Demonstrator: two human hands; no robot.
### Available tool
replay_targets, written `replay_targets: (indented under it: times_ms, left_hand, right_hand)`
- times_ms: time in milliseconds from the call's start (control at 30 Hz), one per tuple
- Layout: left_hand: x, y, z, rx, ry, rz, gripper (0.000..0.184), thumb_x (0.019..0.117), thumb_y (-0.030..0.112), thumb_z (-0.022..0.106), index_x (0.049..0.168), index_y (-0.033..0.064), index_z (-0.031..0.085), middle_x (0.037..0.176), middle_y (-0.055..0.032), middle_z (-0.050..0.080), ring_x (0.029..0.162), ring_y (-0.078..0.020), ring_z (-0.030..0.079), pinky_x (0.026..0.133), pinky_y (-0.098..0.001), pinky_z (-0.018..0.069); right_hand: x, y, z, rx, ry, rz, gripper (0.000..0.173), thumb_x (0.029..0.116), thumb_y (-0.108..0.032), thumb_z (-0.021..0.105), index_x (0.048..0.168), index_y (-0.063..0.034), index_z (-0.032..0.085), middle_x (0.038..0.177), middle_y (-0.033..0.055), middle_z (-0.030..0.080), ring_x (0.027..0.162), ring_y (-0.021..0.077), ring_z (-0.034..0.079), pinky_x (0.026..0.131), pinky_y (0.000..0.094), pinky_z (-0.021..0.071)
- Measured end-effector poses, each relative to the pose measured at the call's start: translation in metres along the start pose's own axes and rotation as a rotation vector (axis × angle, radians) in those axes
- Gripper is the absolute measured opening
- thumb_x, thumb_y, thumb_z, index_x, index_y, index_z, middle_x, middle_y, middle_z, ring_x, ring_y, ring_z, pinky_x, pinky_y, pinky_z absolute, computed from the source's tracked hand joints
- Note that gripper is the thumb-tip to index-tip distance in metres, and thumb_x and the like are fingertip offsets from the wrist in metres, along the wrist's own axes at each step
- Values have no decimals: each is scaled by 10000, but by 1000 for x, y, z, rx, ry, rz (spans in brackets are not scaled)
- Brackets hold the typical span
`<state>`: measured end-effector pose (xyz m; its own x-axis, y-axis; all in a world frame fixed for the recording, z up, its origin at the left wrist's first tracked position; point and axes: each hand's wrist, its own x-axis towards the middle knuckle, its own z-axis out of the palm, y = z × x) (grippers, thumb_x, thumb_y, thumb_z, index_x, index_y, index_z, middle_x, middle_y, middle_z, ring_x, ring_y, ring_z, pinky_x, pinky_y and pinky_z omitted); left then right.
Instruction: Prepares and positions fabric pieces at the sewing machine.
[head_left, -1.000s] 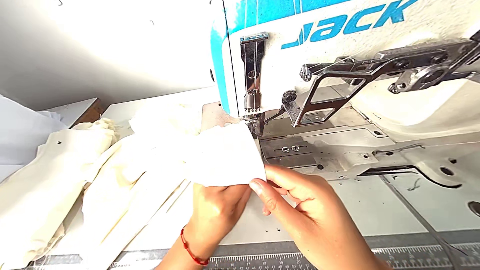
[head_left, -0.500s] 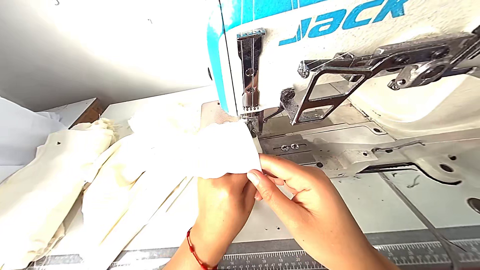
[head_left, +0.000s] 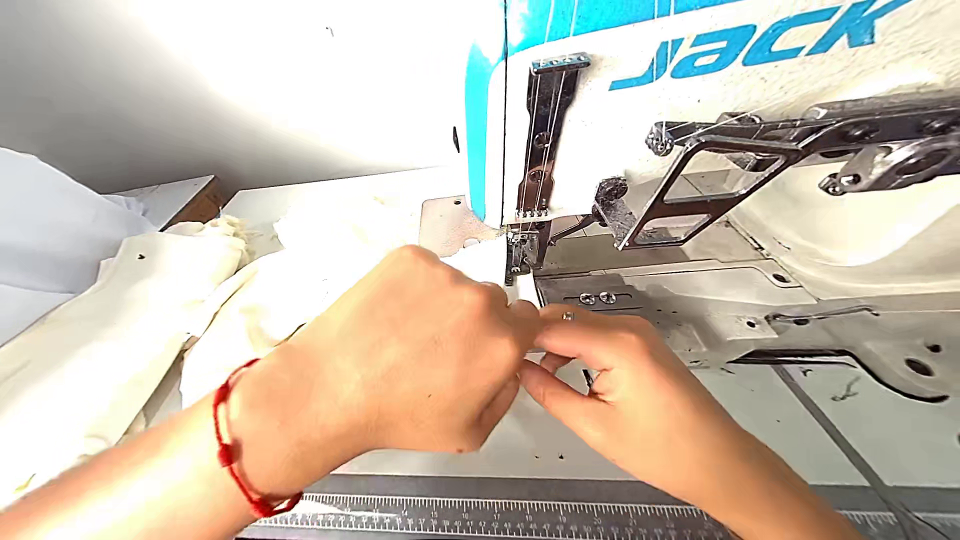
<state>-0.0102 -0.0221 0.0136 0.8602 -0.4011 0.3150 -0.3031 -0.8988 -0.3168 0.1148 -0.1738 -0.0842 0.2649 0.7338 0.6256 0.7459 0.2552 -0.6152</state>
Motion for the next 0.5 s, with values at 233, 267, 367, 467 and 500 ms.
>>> replay_targets:
  times_ms: [233,267,367,467,500]
  left_hand:
    - [4,-29,10,61,-121,-43,211,847,291,549,799,168,713,529,48,415,416,-133,452,383,-312,290]
    - [3,-32,11,83,-107,-35,230,856,297,529,819,166,715,540,45,423,424,-138,456,389,-314,292]
    - [4,-27,3,80,-66,-5,242,852,312,524,751,163,686,553,55,436,448,-113,461,408,-297,295]
    - [5,-20,5,57,-43,35,243,845,310,521,665,184,624,536,81,392,453,-74,417,424,-264,242]
    - [5,-21,7,63,-56,25,246,842,315,525,667,179,631,532,73,400,447,-87,430,416,-273,256]
  right_hand:
    - [-18,2,5,89,37,-1,293,1011,-296,639,874,-53,729,877,33,711,780,-20,653,667,101,537]
    - [-18,3,7,75,49,-4,289,1012,-290,638,873,-53,727,881,34,715,792,-16,656,681,104,537]
    - [-15,3,11,70,79,-2,270,1009,-282,643,879,-66,740,883,18,719,820,-22,661,701,101,542]
    - [-14,3,13,99,82,-4,261,1001,-275,654,890,-56,742,887,29,718,825,-18,665,710,106,552]
    - [-15,3,13,107,79,-4,260,1003,-270,654,890,-52,738,892,34,720,823,-12,666,708,109,551]
